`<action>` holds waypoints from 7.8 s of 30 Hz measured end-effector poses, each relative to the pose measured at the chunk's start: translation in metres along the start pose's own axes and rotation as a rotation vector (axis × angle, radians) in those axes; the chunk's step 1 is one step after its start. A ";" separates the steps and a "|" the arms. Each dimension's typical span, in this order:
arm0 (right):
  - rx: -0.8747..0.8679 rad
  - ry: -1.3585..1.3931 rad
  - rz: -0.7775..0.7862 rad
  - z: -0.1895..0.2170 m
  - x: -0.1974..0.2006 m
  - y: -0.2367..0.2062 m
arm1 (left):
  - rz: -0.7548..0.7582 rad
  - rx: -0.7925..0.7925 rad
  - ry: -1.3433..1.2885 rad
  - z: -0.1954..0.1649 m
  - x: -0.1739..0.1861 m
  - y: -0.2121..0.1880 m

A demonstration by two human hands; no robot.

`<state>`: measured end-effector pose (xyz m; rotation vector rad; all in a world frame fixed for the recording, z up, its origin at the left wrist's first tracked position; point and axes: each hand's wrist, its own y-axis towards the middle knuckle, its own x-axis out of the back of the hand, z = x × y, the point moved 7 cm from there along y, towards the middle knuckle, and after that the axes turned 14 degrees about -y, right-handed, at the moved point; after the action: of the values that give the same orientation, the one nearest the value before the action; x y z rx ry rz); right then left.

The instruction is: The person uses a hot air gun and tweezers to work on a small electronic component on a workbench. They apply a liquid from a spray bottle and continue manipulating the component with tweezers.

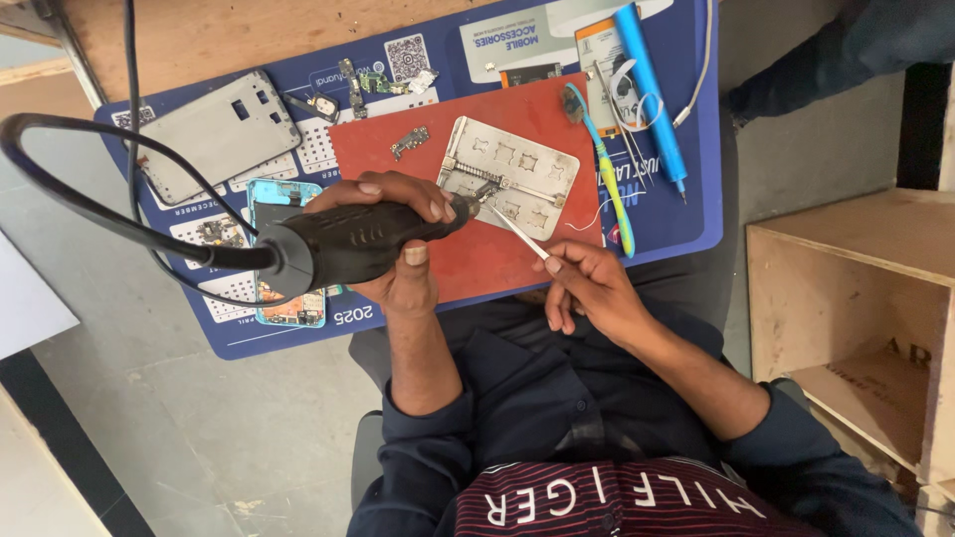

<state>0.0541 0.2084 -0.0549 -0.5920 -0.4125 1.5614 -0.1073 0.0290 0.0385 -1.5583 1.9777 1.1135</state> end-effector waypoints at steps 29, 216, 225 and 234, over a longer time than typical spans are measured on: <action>-0.022 -0.008 -0.007 0.003 -0.002 -0.002 | -0.030 -0.006 -0.006 -0.002 0.001 -0.003; -0.004 -0.204 0.027 0.007 -0.007 -0.021 | -0.366 -0.564 0.136 -0.107 0.019 -0.023; -0.093 -0.209 0.061 -0.014 -0.004 -0.017 | -0.413 -0.625 0.159 -0.109 0.023 -0.026; -0.126 -0.195 0.049 -0.022 0.002 -0.021 | -0.397 -0.612 0.135 -0.107 0.023 -0.026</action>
<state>0.0841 0.2097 -0.0602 -0.5518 -0.6517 1.6552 -0.0719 -0.0705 0.0786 -2.2563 1.3547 1.5476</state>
